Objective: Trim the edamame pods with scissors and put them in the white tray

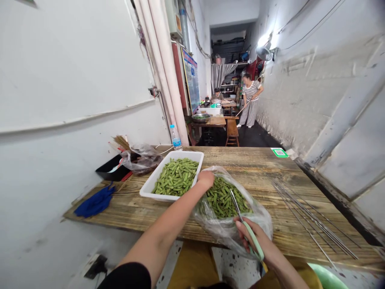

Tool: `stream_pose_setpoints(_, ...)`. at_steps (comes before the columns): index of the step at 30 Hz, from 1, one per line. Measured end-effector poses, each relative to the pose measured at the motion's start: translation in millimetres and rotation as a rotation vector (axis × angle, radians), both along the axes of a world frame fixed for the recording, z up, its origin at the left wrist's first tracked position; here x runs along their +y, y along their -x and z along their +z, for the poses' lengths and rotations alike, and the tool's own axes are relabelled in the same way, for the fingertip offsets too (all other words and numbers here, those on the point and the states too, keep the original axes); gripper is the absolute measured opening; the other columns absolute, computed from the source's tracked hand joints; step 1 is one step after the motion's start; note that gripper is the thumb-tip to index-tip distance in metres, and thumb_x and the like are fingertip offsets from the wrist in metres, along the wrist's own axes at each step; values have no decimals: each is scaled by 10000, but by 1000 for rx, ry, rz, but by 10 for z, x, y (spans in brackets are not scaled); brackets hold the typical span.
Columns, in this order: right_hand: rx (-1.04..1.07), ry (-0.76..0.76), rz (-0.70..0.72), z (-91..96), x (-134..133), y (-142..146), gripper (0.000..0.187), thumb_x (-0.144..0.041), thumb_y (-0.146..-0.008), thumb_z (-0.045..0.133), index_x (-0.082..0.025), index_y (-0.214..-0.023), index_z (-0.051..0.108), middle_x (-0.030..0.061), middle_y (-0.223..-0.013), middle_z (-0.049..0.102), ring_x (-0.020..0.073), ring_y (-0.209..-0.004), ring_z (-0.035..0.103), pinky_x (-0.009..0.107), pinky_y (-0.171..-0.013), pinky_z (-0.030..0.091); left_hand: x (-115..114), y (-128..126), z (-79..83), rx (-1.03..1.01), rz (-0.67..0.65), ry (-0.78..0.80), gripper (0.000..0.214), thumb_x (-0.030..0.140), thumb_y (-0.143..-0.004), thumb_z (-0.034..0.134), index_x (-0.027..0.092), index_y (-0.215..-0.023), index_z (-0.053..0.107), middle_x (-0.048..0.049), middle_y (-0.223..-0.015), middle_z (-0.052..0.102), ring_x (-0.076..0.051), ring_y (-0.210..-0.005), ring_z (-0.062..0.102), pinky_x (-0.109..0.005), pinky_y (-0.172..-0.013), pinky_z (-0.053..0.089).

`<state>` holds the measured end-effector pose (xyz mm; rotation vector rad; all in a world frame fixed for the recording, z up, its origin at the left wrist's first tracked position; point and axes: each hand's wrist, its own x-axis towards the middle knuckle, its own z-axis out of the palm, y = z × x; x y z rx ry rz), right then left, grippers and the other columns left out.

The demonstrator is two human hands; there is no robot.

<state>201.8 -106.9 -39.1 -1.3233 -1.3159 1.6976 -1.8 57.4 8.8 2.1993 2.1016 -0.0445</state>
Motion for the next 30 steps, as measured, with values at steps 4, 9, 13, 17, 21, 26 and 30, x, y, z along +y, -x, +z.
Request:
stream_pose_setpoints(4, 1, -17, 9, 28, 15, -14, 502, -644, -741, 583, -200, -968, 522, -81, -590, 427, 58, -418, 389, 172, -366, 313, -93, 78, 89, -45, 3, -1, 270, 126, -810, 506, 81, -965, 723, -207, -1036, 689, -273, -998, 647, -323, -842, 500)
stream_pose_setpoints(9, -12, -46, 17, 97, 77, -6, 450, -617, -742, 598, -203, -895, 512, -88, -576, 430, 59, -411, 383, 174, -360, 327, -362, 141, 168, -251, -98, -29, 210, 223, -806, 535, 164, -805, 737, -78, -853, 729, -188, -822, 662, -254, -757, 483)
stream_pose_setpoints(13, 10, -8, 21, 179, 103, 44, 456, -645, -734, 583, -201, -735, 481, -78, -561, 444, 60, -403, 386, 182, -349, 327, -576, 135, 122, -811, -64, 93, 150, 216, -774, 574, 141, -744, 701, -61, -690, 704, -146, -580, 597, -253, -594, 457)
stream_pose_setpoints(17, 56, 20, 30, 228, 100, 109, 489, -669, -720, 585, -198, -673, 462, -57, -572, 477, 65, -412, 405, 189, -343, 324, -723, 98, 81, -1149, -11, 235, 99, 235, -747, 635, 141, -732, 661, -45, -643, 680, -108, -499, 528, -238, -531, 414)
stream_pose_setpoints(21, 111, 22, 28, 248, 104, 153, 468, -647, -745, 580, -196, -670, 480, -41, -577, 489, 71, -419, 411, 199, -351, 322, -799, 75, 104, -1214, 1, 296, 118, 248, -717, 671, 134, -697, 646, -37, -615, 668, -94, -485, 507, -222, -509, 388)
stream_pose_setpoints(26, 129, 48, 23, 272, 109, 193, 460, -637, -759, 570, -202, -648, 473, -47, -531, 474, 67, -380, 395, 207, -345, 307, -857, 70, 129, -1208, -40, 323, 121, 239, -714, 635, 121, -692, 653, -23, -597, 659, -84, -482, 502, -207, -507, 384)
stream_pose_setpoints(30, 150, 95, -17, 252, 87, 259, 471, -661, -716, 593, -210, -692, 462, -73, -501, 463, 58, -337, 373, 200, -318, 291, -889, 60, 85, -1217, -34, 334, 138, 256, -707, 627, 121, -684, 645, -10, -578, 644, -82, -474, 494, -206, -504, 379)
